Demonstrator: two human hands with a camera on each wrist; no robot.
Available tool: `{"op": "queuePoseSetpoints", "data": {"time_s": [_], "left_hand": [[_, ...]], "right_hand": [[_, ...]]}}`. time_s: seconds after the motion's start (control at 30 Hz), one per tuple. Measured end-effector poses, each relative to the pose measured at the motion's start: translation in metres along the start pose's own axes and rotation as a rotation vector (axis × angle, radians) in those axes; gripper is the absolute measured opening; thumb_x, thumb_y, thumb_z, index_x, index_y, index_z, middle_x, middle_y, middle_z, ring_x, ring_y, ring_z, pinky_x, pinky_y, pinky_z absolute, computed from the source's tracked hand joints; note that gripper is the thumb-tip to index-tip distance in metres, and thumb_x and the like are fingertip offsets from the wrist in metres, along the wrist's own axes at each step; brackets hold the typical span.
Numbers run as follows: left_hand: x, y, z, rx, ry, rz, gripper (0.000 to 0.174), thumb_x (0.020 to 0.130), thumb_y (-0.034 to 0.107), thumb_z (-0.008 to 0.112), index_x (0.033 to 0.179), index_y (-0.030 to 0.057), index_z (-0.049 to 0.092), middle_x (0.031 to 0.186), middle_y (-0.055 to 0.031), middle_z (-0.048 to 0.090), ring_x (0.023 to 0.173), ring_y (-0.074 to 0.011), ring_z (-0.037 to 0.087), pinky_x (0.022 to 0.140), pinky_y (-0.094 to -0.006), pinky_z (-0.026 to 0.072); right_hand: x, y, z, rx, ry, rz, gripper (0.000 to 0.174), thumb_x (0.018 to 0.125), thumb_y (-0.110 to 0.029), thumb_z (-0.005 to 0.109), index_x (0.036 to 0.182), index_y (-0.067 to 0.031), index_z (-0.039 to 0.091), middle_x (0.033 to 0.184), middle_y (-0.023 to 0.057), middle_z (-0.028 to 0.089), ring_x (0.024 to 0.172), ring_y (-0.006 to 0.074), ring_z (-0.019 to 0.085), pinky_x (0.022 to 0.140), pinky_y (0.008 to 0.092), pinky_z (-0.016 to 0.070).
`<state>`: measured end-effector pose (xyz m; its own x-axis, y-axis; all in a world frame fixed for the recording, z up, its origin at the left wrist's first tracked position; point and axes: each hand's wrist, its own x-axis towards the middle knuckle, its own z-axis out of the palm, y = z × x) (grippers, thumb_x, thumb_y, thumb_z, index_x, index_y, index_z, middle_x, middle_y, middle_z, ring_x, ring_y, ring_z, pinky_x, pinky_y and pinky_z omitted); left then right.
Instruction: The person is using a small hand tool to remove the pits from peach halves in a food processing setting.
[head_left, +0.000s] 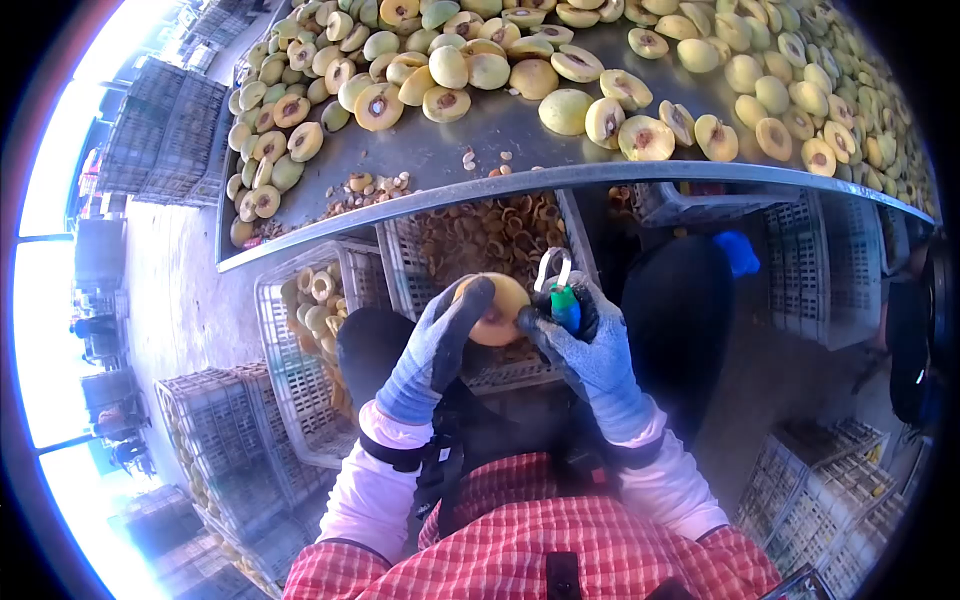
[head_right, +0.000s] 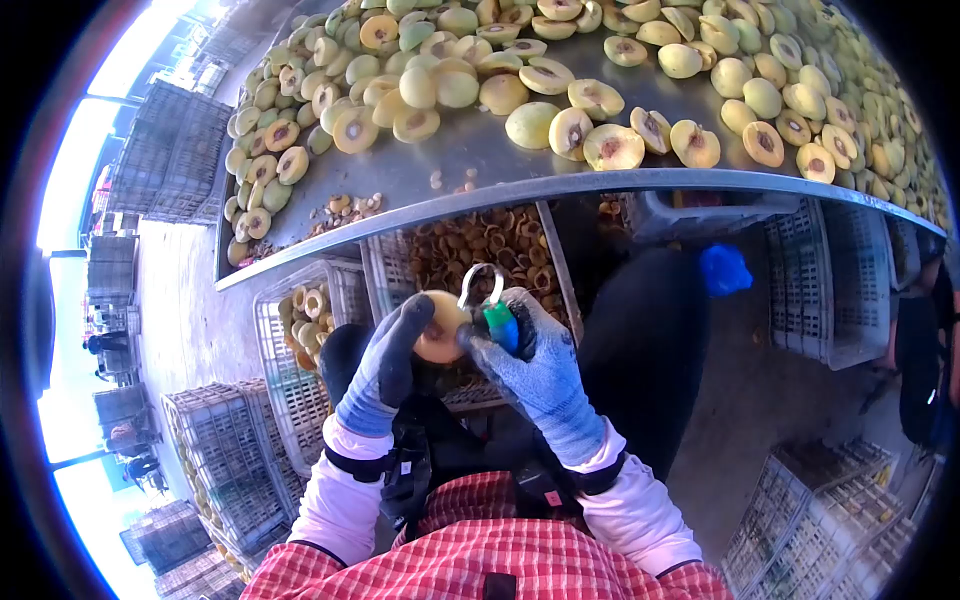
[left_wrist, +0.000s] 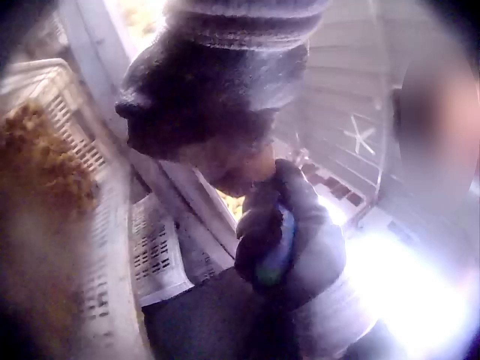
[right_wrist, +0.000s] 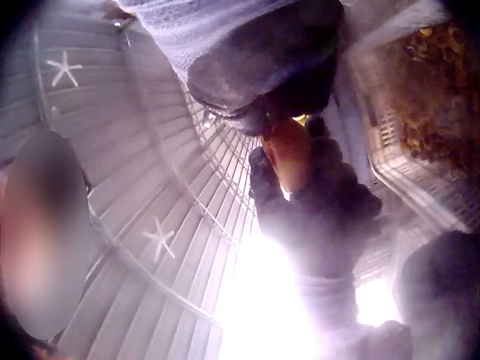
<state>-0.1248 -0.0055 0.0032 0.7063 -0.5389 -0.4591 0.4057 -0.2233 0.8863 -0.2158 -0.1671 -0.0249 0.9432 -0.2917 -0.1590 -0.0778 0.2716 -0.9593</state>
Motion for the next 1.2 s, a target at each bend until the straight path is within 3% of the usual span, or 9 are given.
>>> {"op": "queuePoseSetpoints", "data": {"time_s": [0.1, 0.27, 0.37, 0.4, 0.5, 0.67, 0.87, 0.93, 1.2], "left_hand": [[0.001, -0.010, 0.023, -0.061, 0.252, 0.102, 0.047, 0.096, 0.042, 0.051, 0.114, -0.0007, 0.059, 0.100, -0.0068, 0.063, 0.091, -0.0124, 0.058, 0.082, -0.0256, 0.0455], [0.000, -0.031, 0.057, -0.110, 0.387, 0.266, 0.039, 0.096, 0.034, 0.056, 0.119, 0.0027, 0.051, 0.103, -0.0072, 0.061, 0.090, -0.0135, 0.057, 0.079, -0.0250, 0.0467], [0.009, -0.056, 0.060, -0.094, 0.443, 0.441, 0.038, 0.095, 0.027, 0.057, 0.122, 0.0026, 0.046, 0.110, -0.0109, 0.058, 0.093, -0.0168, 0.060, 0.083, -0.0271, 0.0494], [0.007, -0.054, 0.061, -0.161, 0.440, 0.382, 0.038, 0.095, 0.027, 0.057, 0.122, 0.0028, 0.047, 0.109, -0.0108, 0.059, 0.093, -0.0167, 0.060, 0.082, -0.0272, 0.0497], [0.005, -0.044, 0.054, -0.194, 0.442, 0.226, 0.039, 0.095, 0.034, 0.056, 0.118, 0.0028, 0.051, 0.102, -0.0097, 0.061, 0.090, -0.0158, 0.061, 0.078, -0.0281, 0.0506], [0.005, -0.037, 0.056, -0.289, 0.508, 0.214, 0.039, 0.097, 0.040, 0.051, 0.113, 0.0041, 0.054, 0.093, -0.0051, 0.059, 0.083, -0.0117, 0.056, 0.074, -0.0248, 0.0472], [0.002, -0.041, 0.072, -0.339, 0.537, 0.253, 0.032, 0.098, 0.034, 0.051, 0.113, 0.0055, 0.053, 0.085, -0.0007, 0.057, 0.065, -0.0032, 0.050, 0.056, -0.0184, 0.0415], [0.001, -0.040, 0.073, -0.312, 0.513, 0.245, 0.031, 0.097, 0.032, 0.054, 0.111, 0.0046, 0.053, 0.090, -0.0028, 0.057, 0.074, -0.0052, 0.051, 0.064, -0.0189, 0.0431], [0.000, -0.037, 0.074, -0.038, 0.495, 0.345, 0.027, 0.098, 0.030, 0.052, 0.105, 0.0044, 0.052, 0.081, -0.0007, 0.054, 0.068, -0.0041, 0.047, 0.059, -0.0193, 0.0400]], "right_hand": [[-0.001, 0.000, 0.009, -0.022, 0.111, 0.024, 0.022, 0.083, -0.009, 0.071, 0.101, -0.0029, 0.060, 0.083, 0.0036, 0.060, 0.074, 0.0082, 0.055, 0.068, 0.0253, 0.0477], [-0.004, 0.008, 0.013, -0.427, 0.228, -0.292, 0.024, 0.078, -0.008, 0.071, 0.099, -0.0040, 0.060, 0.087, 0.0154, 0.063, 0.078, 0.0338, 0.064, 0.069, 0.0363, 0.0503], [-0.008, 0.006, 0.012, -0.589, 0.225, -0.386, 0.022, 0.077, -0.010, 0.072, 0.095, -0.0040, 0.060, 0.086, 0.0149, 0.063, 0.078, 0.0339, 0.064, 0.069, 0.0366, 0.0504], [-0.008, 0.004, 0.012, -0.575, 0.221, -0.398, 0.017, 0.079, -0.006, 0.069, 0.093, -0.0007, 0.061, 0.080, 0.0090, 0.063, 0.076, 0.0202, 0.065, 0.067, 0.0318, 0.0488], [-0.023, 0.001, 0.017, -0.271, 0.069, -0.353, 0.019, 0.080, -0.008, 0.069, 0.094, 0.0014, 0.060, 0.081, 0.0083, 0.064, 0.074, 0.0169, 0.064, 0.065, 0.0298, 0.0485], [-0.022, 0.005, 0.015, -0.284, -0.007, 0.067, 0.019, 0.089, -0.018, 0.063, 0.089, -0.0002, 0.057, 0.073, 0.0177, 0.058, 0.068, 0.0285, 0.063, 0.062, 0.0365, 0.0466], [-0.029, 0.033, 0.016, -0.477, 0.084, -0.189, 0.027, 0.094, -0.023, 0.055, 0.104, 0.0026, 0.056, 0.086, 0.0238, 0.062, 0.079, 0.0390, 0.062, 0.066, 0.0407, 0.0480], [-0.031, 0.033, 0.017, -0.434, 0.106, -0.216, 0.029, 0.094, -0.022, 0.054, 0.107, 0.0031, 0.056, 0.088, 0.0242, 0.062, 0.080, 0.0395, 0.062, 0.067, 0.0411, 0.0485], [-0.030, 0.060, 0.001, -0.285, -0.130, -0.051, 0.031, 0.095, -0.023, 0.051, 0.110, 0.0040, 0.056, 0.092, 0.0218, 0.062, 0.082, 0.0348, 0.062, 0.071, 0.0390, 0.0481]]}}
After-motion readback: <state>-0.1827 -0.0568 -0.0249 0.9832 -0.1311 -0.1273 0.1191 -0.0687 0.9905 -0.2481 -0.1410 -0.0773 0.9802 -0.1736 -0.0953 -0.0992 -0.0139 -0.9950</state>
